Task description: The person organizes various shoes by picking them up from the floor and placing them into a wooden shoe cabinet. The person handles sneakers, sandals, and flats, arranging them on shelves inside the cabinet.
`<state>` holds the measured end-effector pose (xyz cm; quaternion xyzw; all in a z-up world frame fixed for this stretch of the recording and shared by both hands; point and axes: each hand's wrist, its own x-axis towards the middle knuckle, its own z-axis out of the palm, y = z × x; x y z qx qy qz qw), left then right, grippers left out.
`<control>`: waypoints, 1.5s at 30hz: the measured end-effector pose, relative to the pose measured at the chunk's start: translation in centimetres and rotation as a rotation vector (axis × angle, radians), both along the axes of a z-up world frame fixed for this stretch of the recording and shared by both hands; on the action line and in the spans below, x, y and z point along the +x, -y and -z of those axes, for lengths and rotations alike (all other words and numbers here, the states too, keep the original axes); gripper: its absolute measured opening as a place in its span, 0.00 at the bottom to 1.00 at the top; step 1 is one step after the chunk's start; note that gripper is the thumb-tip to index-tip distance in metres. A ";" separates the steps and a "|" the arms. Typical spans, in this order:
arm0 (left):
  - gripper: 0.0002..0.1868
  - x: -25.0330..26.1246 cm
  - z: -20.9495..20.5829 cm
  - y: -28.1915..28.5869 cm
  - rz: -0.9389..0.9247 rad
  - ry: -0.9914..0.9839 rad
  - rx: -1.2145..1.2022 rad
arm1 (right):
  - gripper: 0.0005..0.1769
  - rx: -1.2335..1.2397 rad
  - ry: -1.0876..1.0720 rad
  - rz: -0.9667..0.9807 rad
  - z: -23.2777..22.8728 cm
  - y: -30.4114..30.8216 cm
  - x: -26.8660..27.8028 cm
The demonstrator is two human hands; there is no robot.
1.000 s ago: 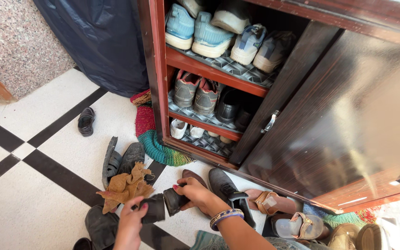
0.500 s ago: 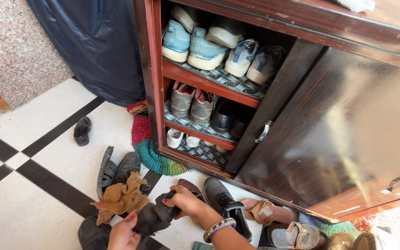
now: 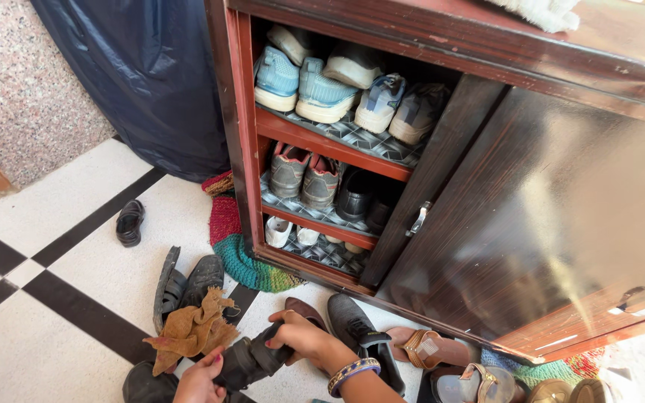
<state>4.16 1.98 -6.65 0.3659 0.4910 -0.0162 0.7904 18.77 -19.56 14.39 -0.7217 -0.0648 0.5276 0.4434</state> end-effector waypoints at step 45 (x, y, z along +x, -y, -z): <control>0.15 20.6 -48.0 13.0 0.501 0.832 1.976 | 0.42 0.394 1.533 0.321 -23.8 7.7 8.3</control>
